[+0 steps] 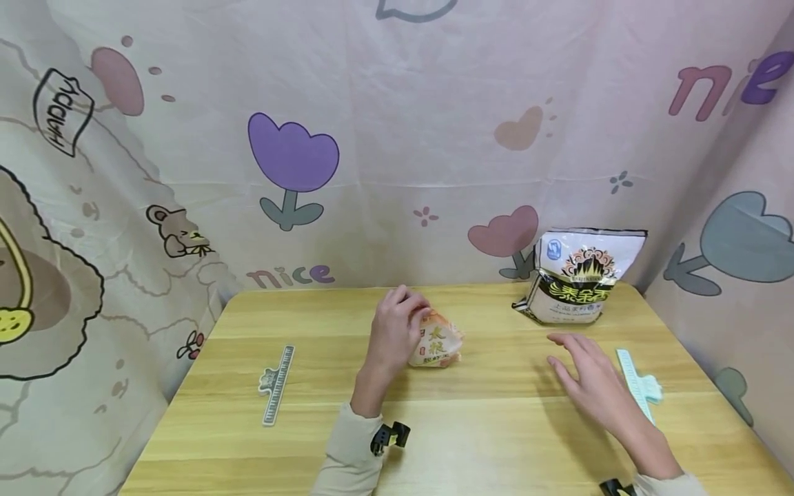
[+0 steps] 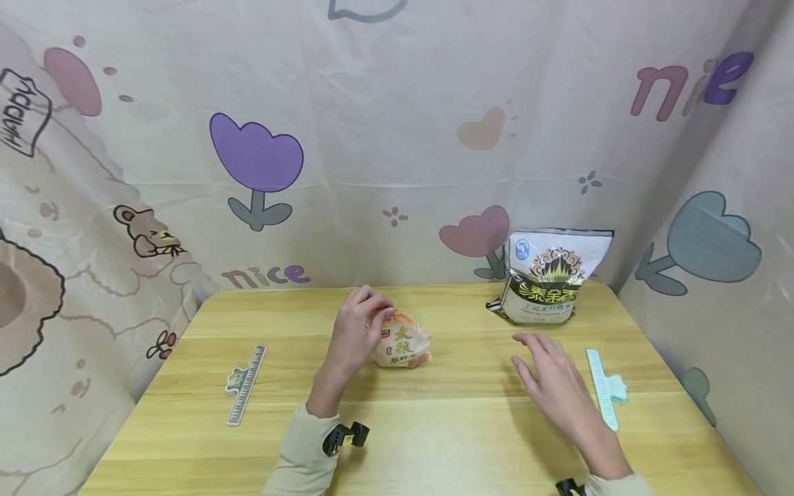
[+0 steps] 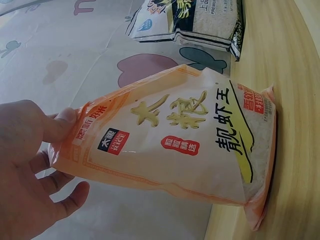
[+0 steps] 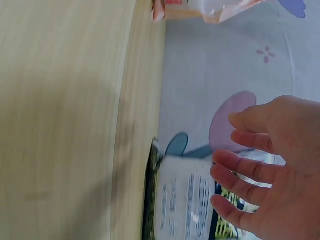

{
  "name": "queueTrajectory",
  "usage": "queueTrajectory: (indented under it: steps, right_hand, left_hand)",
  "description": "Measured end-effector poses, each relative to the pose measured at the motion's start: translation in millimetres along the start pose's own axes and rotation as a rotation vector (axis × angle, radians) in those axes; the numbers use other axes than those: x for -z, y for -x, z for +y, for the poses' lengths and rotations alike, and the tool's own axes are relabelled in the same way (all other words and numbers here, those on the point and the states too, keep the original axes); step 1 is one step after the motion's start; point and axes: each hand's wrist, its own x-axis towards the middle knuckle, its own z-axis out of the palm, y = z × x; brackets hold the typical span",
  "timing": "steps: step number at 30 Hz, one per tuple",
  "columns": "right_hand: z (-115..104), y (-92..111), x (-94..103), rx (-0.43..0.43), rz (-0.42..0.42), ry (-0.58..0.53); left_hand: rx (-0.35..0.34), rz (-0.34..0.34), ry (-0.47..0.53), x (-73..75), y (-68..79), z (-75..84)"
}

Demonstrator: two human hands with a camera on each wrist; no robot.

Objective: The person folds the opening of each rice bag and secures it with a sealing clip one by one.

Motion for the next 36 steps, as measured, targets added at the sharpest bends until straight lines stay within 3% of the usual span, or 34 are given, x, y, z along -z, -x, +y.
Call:
queueTrajectory:
  steps: [17,24,30,36]
  right_hand:
    - [64.9,23.6,36.7,-0.049,-0.028,0.098]
    - [78.2,36.3,37.8,-0.049,-0.001,0.141]
    - [86.9,43.1,41.4,-0.143,-0.05,0.166]
    - [99.7,47.1,46.8,-0.151,-0.08,0.178]
  left_hand:
    - [0.013,0.009,0.032,1.9,3.5,-4.6]
    - [0.018,-0.005,0.035,4.8,3.4,-2.7]
    - [0.005,-0.006,0.045,4.5,3.1,-2.5]
    - [-0.003,-0.008,0.047,2.8,-0.1,-3.0]
